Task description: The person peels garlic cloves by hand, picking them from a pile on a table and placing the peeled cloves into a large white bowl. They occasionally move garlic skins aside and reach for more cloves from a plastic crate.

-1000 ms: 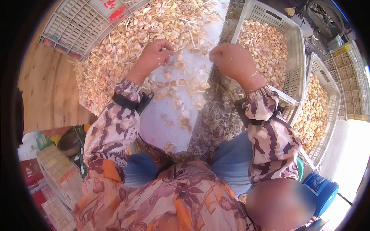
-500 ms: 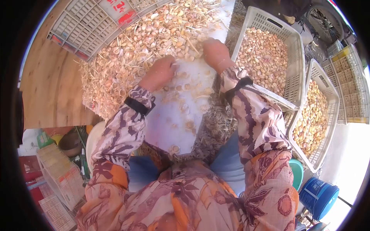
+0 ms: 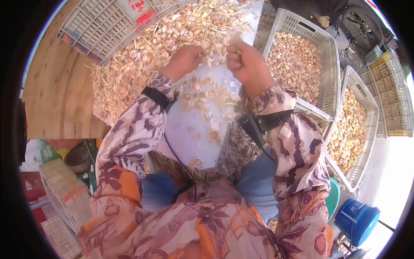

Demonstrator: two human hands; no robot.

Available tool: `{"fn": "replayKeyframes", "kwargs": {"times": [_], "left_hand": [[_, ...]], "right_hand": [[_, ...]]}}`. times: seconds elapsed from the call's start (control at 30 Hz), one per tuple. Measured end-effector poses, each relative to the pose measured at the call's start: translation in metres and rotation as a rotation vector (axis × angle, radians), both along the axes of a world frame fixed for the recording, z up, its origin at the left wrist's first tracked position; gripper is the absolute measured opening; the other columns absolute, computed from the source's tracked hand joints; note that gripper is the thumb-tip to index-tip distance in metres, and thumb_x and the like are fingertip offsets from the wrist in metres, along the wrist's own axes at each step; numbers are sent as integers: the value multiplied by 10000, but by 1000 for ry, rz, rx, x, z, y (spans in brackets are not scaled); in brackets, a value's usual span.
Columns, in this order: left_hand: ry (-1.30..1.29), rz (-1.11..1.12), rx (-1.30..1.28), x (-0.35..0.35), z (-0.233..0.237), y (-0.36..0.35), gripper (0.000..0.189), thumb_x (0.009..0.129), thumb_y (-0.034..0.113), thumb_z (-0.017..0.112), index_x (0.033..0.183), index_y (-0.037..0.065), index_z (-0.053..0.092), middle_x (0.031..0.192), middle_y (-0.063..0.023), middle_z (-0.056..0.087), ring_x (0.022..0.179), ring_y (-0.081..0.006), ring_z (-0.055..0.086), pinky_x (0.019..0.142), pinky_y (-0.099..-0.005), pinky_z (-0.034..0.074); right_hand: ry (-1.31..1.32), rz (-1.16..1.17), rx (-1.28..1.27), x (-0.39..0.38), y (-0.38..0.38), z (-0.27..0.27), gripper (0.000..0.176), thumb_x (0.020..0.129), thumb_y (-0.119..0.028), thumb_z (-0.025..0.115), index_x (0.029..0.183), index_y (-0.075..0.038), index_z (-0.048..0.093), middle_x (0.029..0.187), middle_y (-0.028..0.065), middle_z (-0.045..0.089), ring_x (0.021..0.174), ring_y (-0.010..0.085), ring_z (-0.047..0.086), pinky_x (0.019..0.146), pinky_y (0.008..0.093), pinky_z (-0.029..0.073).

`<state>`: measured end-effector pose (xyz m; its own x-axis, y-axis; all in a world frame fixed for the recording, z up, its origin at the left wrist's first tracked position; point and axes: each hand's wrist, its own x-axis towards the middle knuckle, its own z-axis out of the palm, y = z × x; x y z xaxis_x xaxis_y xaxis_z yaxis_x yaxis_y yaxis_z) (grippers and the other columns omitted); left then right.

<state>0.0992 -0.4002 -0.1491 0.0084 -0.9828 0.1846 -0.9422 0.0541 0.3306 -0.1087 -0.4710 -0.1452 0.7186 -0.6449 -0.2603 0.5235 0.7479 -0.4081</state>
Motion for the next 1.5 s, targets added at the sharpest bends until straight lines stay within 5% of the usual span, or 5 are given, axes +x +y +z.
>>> {"fn": "replayKeyframes", "kwargs": {"times": [0.27, 0.53, 0.73, 1.3, 1.5], "left_hand": [[-146, 13, -28, 4, -13, 5, 246, 842, 152, 543, 1066, 78, 614, 913, -160, 608, 887, -296, 605, 737, -393, 482], [996, 129, -55, -45, 57, 83, 185, 880, 85, 532, 1029, -21, 559, 845, -120, 577, 756, -179, 562, 676, -276, 448], [664, -853, -448, -139, 172, 181, 42, 835, 95, 570, 846, 57, 582, 754, -40, 526, 503, -133, 489, 505, -273, 423], [221, -205, -240, -97, 96, 109, 222, 818, 157, 603, 993, 22, 589, 806, -106, 579, 652, -269, 571, 547, -317, 453], [226, 54, -159, -32, 28, 20, 200, 843, 215, 585, 881, 20, 600, 754, -143, 594, 694, -320, 586, 628, -412, 456]], "right_hand": [[148, -21, -47, 4, -10, -13, 145, 910, -163, 554, 902, -22, 517, 715, 21, 494, 547, 89, 424, 412, 190, 318], [356, 49, -99, 13, 20, 0, 199, 942, -211, 502, 991, -23, 545, 784, 26, 528, 628, 101, 483, 472, 177, 381], [187, -54, -94, -24, 7, 2, 182, 898, -114, 531, 1006, 33, 541, 775, 36, 510, 602, 94, 438, 471, 187, 349], [10, 257, -16, -16, 95, 19, 652, 925, -611, 265, 1129, -51, 530, 916, 47, 580, 774, 161, 556, 593, 266, 440], [173, 65, 21, -9, 76, 0, 210, 907, -249, 510, 1020, -73, 539, 828, 16, 539, 691, 123, 483, 561, 234, 387]]}}
